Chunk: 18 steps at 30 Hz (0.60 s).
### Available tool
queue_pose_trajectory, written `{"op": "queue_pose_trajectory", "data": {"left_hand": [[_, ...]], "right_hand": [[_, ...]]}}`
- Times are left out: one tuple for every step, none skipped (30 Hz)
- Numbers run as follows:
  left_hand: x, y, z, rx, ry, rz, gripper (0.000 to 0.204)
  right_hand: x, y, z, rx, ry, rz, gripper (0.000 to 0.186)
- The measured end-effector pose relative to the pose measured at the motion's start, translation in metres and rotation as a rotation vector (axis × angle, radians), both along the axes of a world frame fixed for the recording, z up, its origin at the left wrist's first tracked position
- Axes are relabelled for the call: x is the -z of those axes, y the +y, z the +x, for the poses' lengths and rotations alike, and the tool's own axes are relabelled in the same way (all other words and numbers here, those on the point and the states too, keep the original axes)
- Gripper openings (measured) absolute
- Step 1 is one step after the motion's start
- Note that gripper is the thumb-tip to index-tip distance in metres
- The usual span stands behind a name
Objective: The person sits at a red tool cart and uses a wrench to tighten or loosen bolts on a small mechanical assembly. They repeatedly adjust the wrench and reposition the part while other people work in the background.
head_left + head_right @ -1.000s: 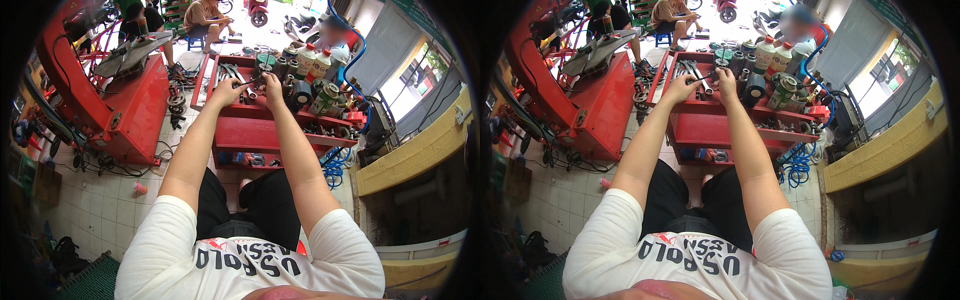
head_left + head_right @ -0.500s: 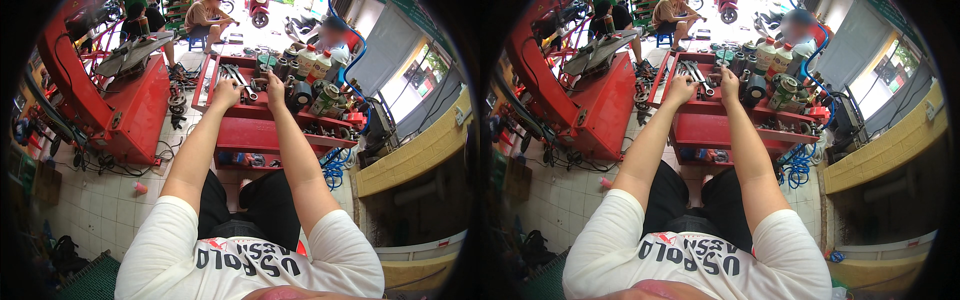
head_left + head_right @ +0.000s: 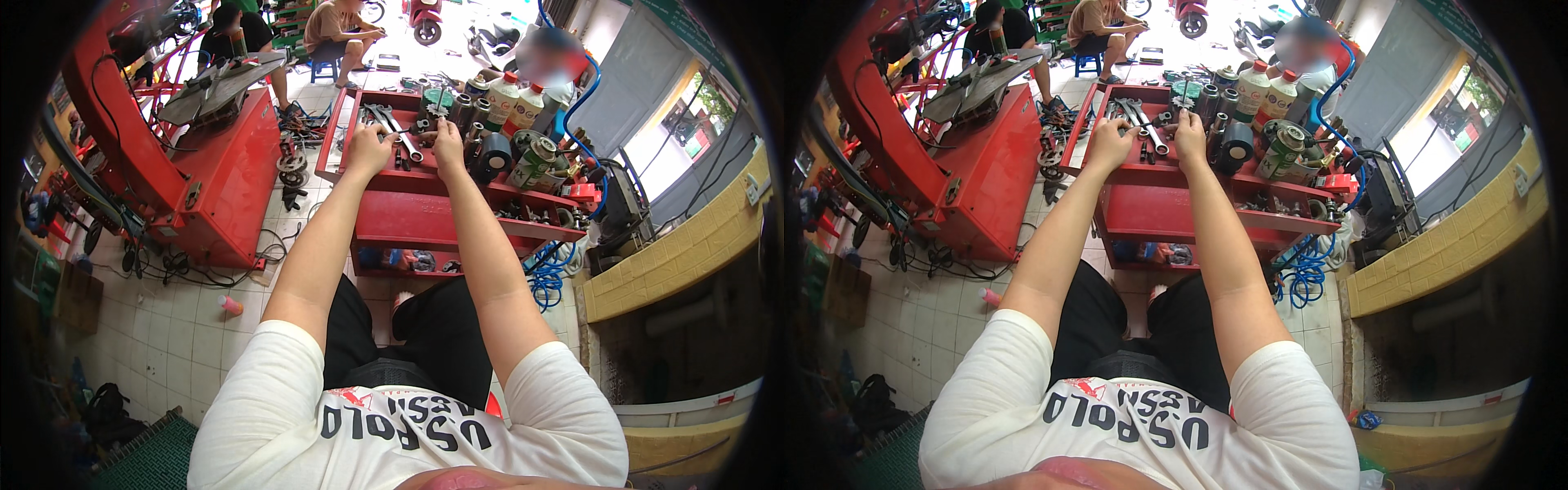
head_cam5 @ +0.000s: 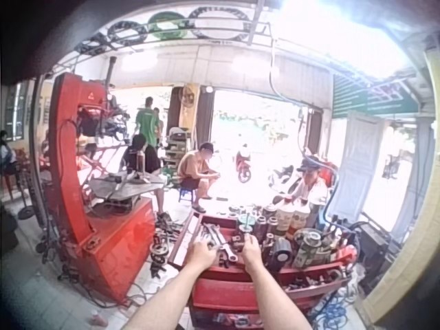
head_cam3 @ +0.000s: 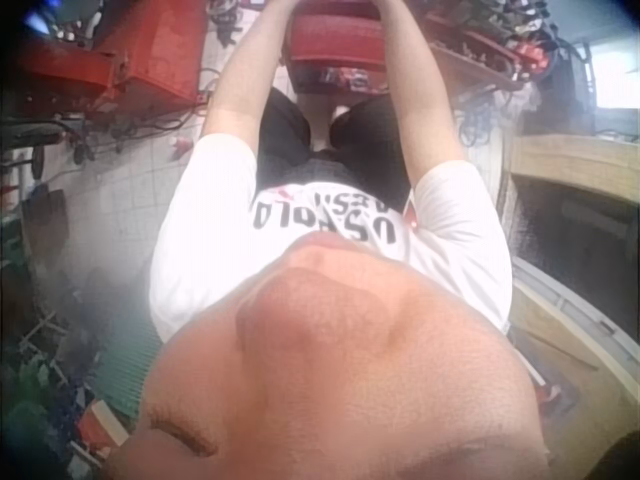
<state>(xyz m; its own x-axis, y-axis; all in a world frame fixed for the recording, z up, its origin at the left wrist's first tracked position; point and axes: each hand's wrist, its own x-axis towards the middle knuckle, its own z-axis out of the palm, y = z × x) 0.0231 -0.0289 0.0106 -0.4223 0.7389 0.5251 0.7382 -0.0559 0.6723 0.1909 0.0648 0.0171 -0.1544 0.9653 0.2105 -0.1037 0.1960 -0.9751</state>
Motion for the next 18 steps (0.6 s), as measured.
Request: {"op": "queue_pose_trajectory", "data": {"left_hand": [[-0.001,0.0,0.002,-0.011,-0.009,-0.009,0.033],[-0.003,0.0,0.003,-0.023,-0.017,-0.018,0.033],[-0.004,-0.001,0.004,-0.033,-0.017,-0.032,0.034],[-0.005,-0.002,0.004,-0.046,-0.015,-0.046,0.034],[-0.006,-0.003,0.004,-0.058,-0.014,-0.061,0.034],[-0.006,-0.004,0.005,-0.055,-0.006,-0.069,0.033],[-0.006,-0.005,0.004,-0.055,0.004,-0.077,0.032],[-0.006,-0.005,0.003,-0.055,0.013,-0.085,0.031],[-0.007,-0.006,0.003,-0.063,0.013,-0.084,0.03],[-0.007,-0.005,0.003,-0.072,0.01,-0.083,0.03],[-0.006,-0.005,0.003,-0.081,0.008,-0.082,0.03],[-0.006,-0.005,0.003,-0.083,0.002,-0.093,0.03],[-0.006,-0.004,0.005,-0.081,-0.003,-0.102,0.03],[-0.007,-0.002,0.008,-0.074,-0.008,-0.111,0.03],[-0.008,0.0,0.012,-0.083,-0.013,-0.11,0.033],[-0.006,-0.001,0.009,-0.108,-0.015,-0.114,0.035],[-0.005,-0.002,0.005,-0.135,-0.017,-0.117,0.038],[-0.004,-0.002,0.0,-0.167,-0.046,-0.093,0.038]], "right_hand": [[0.001,0.003,0.001,0.05,-0.011,0.008,0.036],[0.002,0.005,0.002,0.047,0.057,0.08,0.035],[0.004,0.007,0.003,0.044,0.125,0.152,0.035],[0.004,0.006,0.003,0.038,0.193,0.224,0.035],[0.004,0.005,0.003,-0.023,0.219,0.213,0.034],[0.005,0.004,0.005,-0.083,0.244,0.202,0.034],[0.004,0.003,0.004,-0.146,0.271,0.192,0.033],[0.004,0.002,0.003,-0.209,0.297,0.181,0.032],[0.002,0.001,0.002,-0.216,0.272,0.167,0.033],[0.003,0.001,0.003,-0.229,0.245,0.168,0.033],[0.003,0.0,0.004,-0.242,0.218,0.17,0.033],[0.004,0.0,0.004,-0.254,0.191,0.171,0.033],[0.007,0.004,0.004,-0.197,0.126,0.235,0.033],[0.011,0.009,0.004,-0.135,0.061,0.3,0.033],[0.015,0.014,0.005,-0.072,-0.005,0.363,0.034],[0.013,0.005,0.001,0.013,-0.13,0.419,0.036],[0.007,-0.009,-0.001,0.097,-0.254,0.477,0.038],[0.0,-0.022,-0.005,0.182,-0.379,0.533,0.041]]}}
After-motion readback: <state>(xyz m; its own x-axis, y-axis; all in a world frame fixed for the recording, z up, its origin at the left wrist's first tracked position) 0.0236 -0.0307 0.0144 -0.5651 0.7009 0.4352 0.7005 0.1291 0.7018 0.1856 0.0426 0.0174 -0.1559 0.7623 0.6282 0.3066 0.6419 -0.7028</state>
